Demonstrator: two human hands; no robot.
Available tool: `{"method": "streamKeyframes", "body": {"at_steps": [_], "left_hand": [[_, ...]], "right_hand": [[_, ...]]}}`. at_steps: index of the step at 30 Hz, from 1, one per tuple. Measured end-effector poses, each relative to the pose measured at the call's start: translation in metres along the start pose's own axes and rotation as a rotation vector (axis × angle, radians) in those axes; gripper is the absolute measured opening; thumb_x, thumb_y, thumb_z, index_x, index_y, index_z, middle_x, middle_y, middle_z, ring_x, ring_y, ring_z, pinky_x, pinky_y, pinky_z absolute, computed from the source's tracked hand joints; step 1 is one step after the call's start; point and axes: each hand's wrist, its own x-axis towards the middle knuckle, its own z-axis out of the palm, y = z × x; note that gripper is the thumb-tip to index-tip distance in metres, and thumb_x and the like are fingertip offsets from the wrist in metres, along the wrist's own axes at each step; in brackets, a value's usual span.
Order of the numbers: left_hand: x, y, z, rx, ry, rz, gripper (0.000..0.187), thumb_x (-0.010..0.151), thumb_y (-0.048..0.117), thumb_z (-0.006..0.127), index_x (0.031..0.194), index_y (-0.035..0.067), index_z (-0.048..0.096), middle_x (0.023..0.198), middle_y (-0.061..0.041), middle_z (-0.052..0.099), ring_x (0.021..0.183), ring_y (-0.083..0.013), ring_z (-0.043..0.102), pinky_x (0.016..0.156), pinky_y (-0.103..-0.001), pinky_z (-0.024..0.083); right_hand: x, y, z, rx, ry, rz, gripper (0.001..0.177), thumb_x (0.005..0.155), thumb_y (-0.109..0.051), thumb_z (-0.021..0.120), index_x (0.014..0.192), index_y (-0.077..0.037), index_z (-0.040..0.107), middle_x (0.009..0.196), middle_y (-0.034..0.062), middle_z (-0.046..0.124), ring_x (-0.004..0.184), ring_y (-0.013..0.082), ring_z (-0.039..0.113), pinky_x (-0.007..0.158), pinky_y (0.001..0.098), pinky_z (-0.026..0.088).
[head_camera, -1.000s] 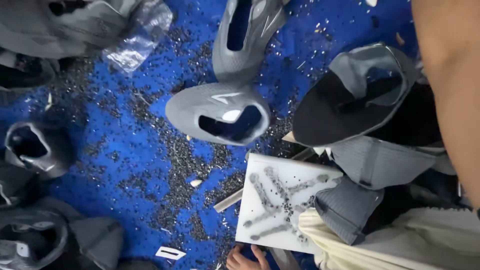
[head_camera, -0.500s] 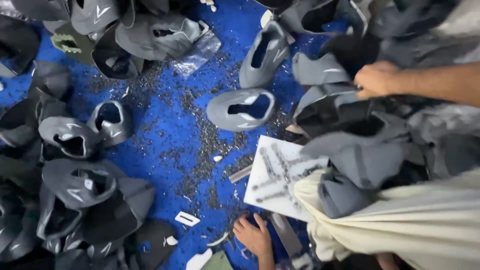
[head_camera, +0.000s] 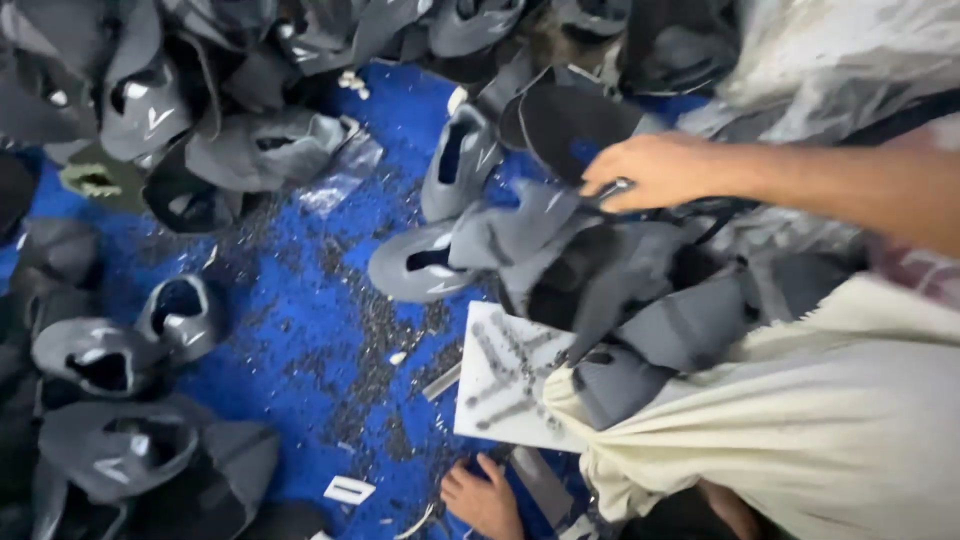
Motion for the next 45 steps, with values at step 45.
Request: {"method": "streamKeyframes", "body": {"at_steps": [45], "left_hand": [[-0.029, -0.03, 0.005, -0.402, -0.054, 0.074, 0.057, 0.081, 0.033, 0.074, 0.126, 0.002, 0.059, 0.126, -0.024, 0.058, 0.115, -0.0448, 0.054, 0.1, -0.051, 0.045]], "right_hand": [[-0.093, -0.197, 0.244, 1.277, -0.97, -0.302, 0.038, 0.101, -0.026, 0.055, 0.11, 0.006, 0.073, 0.111, 0.0125, 0.079, 0.094, 0.0154, 0.071, 0.088, 0.0296, 0.055]]}}
